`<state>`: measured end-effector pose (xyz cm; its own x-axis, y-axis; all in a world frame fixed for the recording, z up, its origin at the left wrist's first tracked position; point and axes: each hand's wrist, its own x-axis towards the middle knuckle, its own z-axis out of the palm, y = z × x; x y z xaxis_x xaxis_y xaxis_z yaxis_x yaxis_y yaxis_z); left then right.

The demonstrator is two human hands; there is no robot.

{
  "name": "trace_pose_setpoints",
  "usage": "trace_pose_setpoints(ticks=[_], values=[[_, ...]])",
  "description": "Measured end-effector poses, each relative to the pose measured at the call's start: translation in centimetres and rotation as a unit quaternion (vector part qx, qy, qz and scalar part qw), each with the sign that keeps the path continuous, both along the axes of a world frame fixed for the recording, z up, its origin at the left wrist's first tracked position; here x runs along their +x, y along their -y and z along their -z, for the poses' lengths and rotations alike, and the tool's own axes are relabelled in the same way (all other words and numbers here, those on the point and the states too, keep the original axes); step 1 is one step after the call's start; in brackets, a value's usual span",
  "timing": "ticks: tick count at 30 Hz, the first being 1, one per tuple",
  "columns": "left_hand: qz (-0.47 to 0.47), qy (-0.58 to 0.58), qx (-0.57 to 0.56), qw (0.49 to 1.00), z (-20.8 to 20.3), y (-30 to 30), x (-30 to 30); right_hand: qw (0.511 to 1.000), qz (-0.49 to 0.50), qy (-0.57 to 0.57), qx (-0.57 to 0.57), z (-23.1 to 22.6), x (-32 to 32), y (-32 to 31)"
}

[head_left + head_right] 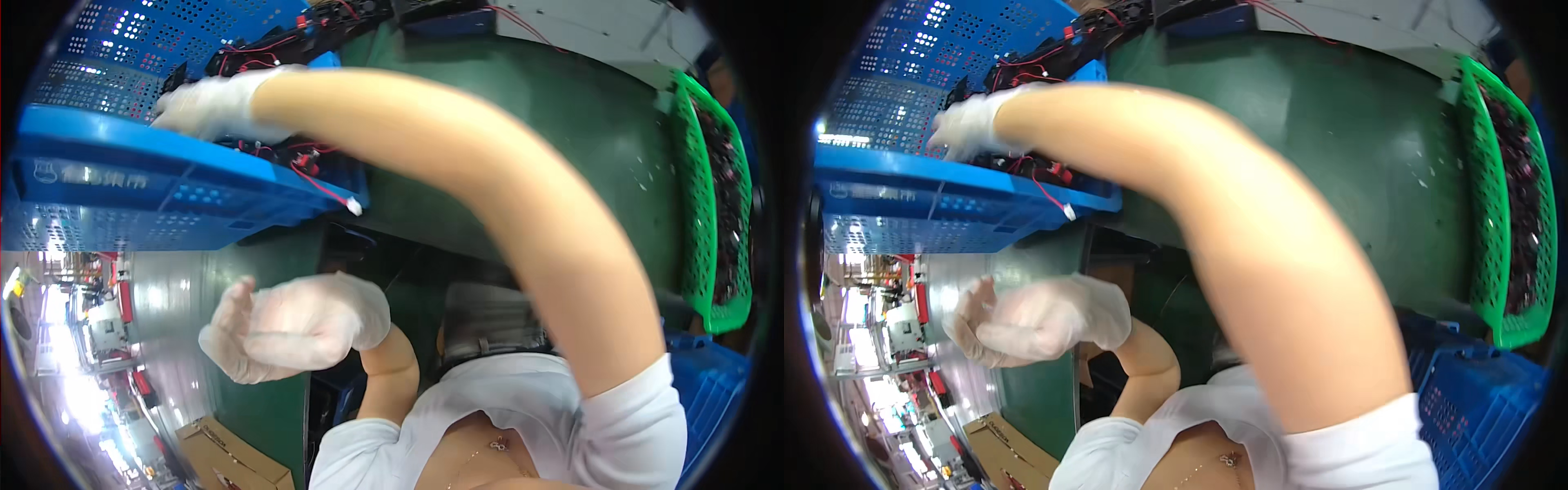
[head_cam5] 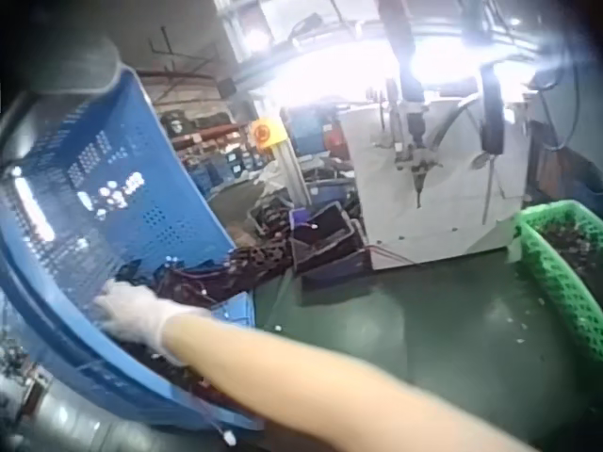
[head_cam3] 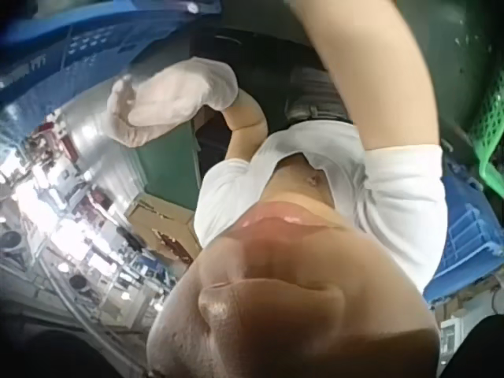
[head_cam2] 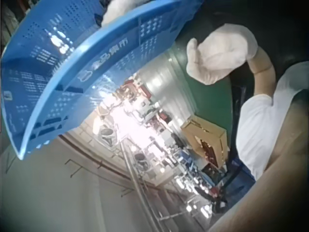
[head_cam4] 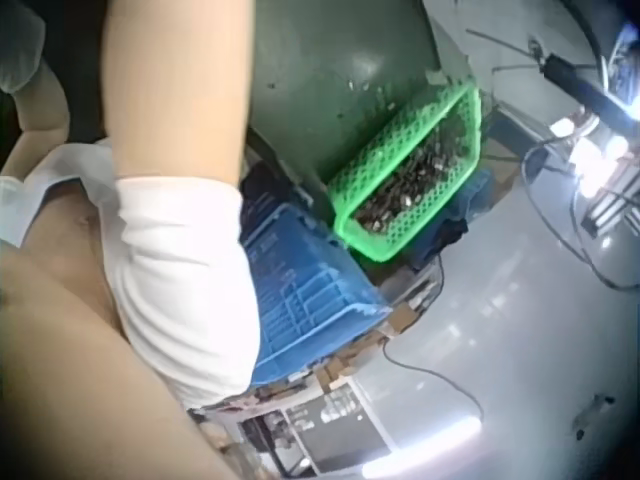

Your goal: Assembling and fastening electronic cooling fan components into a plastic housing using an electric screwdriver.

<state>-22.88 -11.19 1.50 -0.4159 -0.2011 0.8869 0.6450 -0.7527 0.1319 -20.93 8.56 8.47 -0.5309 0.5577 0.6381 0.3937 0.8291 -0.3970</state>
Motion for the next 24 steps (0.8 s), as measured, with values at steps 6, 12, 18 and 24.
trace_pose_setpoints(ticks=[6,12,18,24], values=[[-0.04,0.012,-0.098,0.994,2.2,0.2,-3.1,0.957,-0.071,0.18,-0.218,1.4,-3.7,-0.9],[-0.074,0.042,-0.15,0.985,3.0,-2.7,-1.2,0.969,0.013,0.212,-0.128,1.4,2.4,-1.2],[0.028,0.005,-0.279,0.96,2.1,-4.8,0.5,0.961,0.059,0.259,0.069,5.9,15.8,0.2],[-0.056,-0.042,-0.29,0.955,3.5,-5.2,1.8,0.995,0.059,-0.067,0.051,1.2,11.9,-0.2]])
